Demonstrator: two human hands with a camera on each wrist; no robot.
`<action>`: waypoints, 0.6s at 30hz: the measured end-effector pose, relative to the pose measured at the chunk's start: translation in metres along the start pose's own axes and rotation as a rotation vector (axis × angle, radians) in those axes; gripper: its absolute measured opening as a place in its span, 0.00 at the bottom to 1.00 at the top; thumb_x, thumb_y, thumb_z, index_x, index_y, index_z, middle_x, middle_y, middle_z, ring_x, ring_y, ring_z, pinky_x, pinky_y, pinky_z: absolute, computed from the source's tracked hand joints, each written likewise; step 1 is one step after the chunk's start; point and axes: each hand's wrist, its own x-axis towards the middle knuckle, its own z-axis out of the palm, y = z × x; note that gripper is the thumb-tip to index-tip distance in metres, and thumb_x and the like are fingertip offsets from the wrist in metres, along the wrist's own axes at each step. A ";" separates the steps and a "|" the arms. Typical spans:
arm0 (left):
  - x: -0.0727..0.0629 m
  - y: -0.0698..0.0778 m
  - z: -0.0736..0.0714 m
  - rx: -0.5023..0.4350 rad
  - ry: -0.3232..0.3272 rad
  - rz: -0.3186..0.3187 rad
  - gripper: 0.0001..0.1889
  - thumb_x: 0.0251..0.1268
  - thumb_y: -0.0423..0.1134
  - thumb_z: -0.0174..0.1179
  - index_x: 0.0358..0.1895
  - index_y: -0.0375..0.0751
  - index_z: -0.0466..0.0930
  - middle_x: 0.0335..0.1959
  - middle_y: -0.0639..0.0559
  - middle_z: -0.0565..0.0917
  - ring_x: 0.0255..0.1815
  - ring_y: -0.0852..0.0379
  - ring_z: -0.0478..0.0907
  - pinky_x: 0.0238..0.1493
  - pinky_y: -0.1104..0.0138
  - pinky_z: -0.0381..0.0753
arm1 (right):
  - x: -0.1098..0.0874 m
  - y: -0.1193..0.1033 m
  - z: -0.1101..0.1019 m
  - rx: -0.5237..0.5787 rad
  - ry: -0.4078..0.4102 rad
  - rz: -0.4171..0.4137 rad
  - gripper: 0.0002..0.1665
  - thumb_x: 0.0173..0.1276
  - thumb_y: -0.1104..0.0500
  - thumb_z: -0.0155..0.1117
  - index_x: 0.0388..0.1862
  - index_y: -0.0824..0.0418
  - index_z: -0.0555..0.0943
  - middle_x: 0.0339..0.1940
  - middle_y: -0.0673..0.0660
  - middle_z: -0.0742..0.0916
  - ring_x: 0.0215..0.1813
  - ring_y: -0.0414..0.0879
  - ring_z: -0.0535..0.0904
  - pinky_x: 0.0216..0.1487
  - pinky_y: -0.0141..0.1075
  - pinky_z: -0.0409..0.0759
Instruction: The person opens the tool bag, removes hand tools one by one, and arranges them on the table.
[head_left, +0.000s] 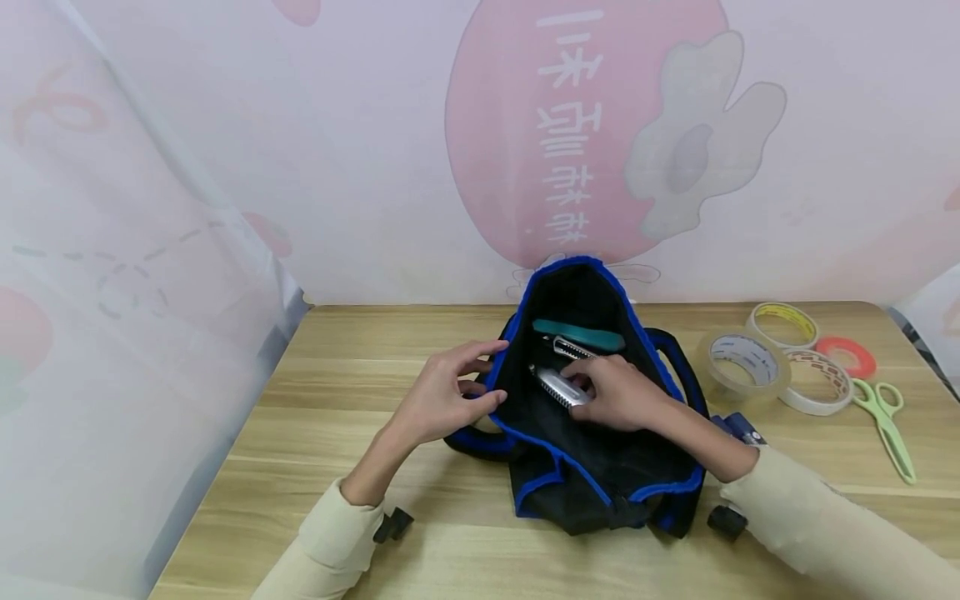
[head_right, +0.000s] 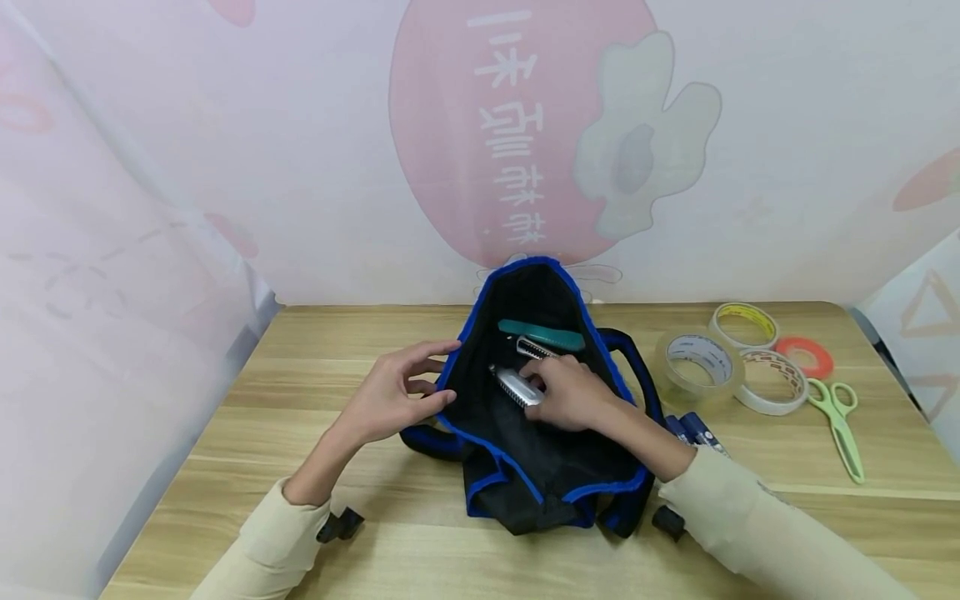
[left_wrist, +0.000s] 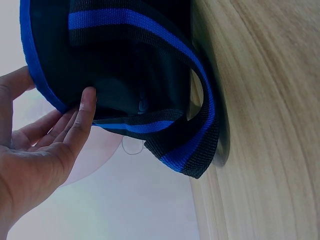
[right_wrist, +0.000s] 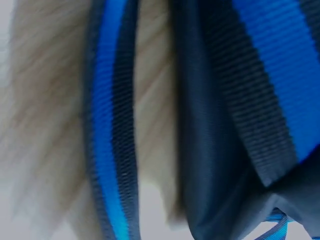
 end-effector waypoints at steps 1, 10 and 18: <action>0.000 0.000 0.000 -0.001 0.000 0.001 0.33 0.66 0.29 0.72 0.75 0.39 0.77 0.69 0.41 0.83 0.61 0.42 0.87 0.56 0.59 0.92 | -0.002 -0.001 -0.002 0.002 0.013 -0.004 0.30 0.64 0.59 0.79 0.65 0.65 0.85 0.51 0.60 0.90 0.44 0.45 0.85 0.42 0.36 0.85; 0.001 0.000 0.001 0.001 0.002 0.001 0.33 0.65 0.29 0.73 0.74 0.39 0.78 0.70 0.41 0.83 0.61 0.43 0.87 0.57 0.58 0.92 | -0.022 -0.009 -0.032 0.019 0.091 -0.031 0.30 0.67 0.59 0.78 0.67 0.62 0.84 0.51 0.60 0.90 0.46 0.46 0.85 0.43 0.38 0.85; 0.000 -0.001 0.000 -0.009 0.002 -0.007 0.33 0.66 0.29 0.73 0.74 0.39 0.78 0.71 0.42 0.82 0.61 0.43 0.87 0.58 0.58 0.91 | -0.044 -0.014 -0.063 0.097 0.153 -0.031 0.32 0.67 0.61 0.78 0.69 0.64 0.82 0.50 0.60 0.90 0.49 0.49 0.87 0.45 0.37 0.87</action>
